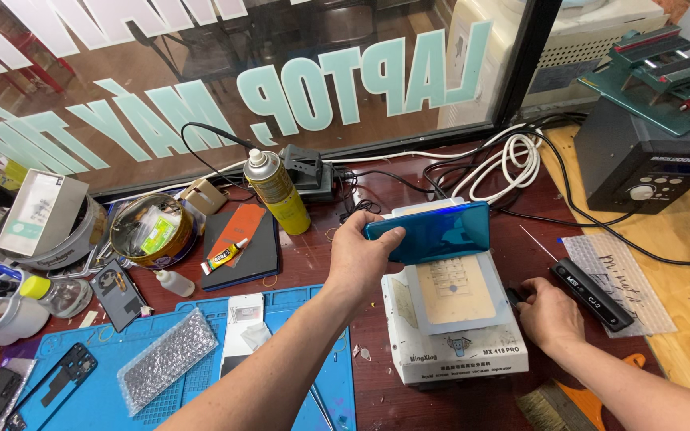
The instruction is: The person secures a disassembled smartphone with rubber bands, then uses a heat gun and a prying tool to separate the screen from the frame of another smartphone. The person handles multiple phones and tools on a cluttered workbench.
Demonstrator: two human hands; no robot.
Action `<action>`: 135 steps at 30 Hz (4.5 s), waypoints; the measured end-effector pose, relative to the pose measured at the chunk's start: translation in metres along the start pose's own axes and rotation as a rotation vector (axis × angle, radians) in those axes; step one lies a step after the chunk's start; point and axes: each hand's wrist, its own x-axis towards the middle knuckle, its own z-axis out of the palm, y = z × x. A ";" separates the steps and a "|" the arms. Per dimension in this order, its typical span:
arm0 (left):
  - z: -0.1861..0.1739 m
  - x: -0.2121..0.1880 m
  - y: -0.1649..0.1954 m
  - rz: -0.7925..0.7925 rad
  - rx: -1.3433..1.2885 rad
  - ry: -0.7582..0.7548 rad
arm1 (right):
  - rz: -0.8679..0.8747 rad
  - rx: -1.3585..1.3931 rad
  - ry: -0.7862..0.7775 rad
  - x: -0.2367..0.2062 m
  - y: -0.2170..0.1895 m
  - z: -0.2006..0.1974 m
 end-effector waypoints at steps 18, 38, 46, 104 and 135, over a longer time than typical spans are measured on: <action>0.004 -0.001 -0.006 0.021 -0.054 0.033 | -0.463 0.614 0.319 -0.022 -0.101 -0.151; 0.011 -0.006 -0.010 0.127 -0.076 0.023 | -1.168 0.040 0.584 -0.093 -0.152 -0.153; 0.011 -0.007 -0.008 0.114 -0.057 0.021 | -1.137 0.026 0.555 -0.095 -0.156 -0.153; 0.007 -0.007 0.000 0.156 0.054 0.005 | -1.025 -0.066 0.055 -0.049 -0.182 -0.175; -0.003 0.002 0.021 -0.015 -0.417 -0.283 | -0.629 0.482 -0.450 -0.048 -0.162 -0.194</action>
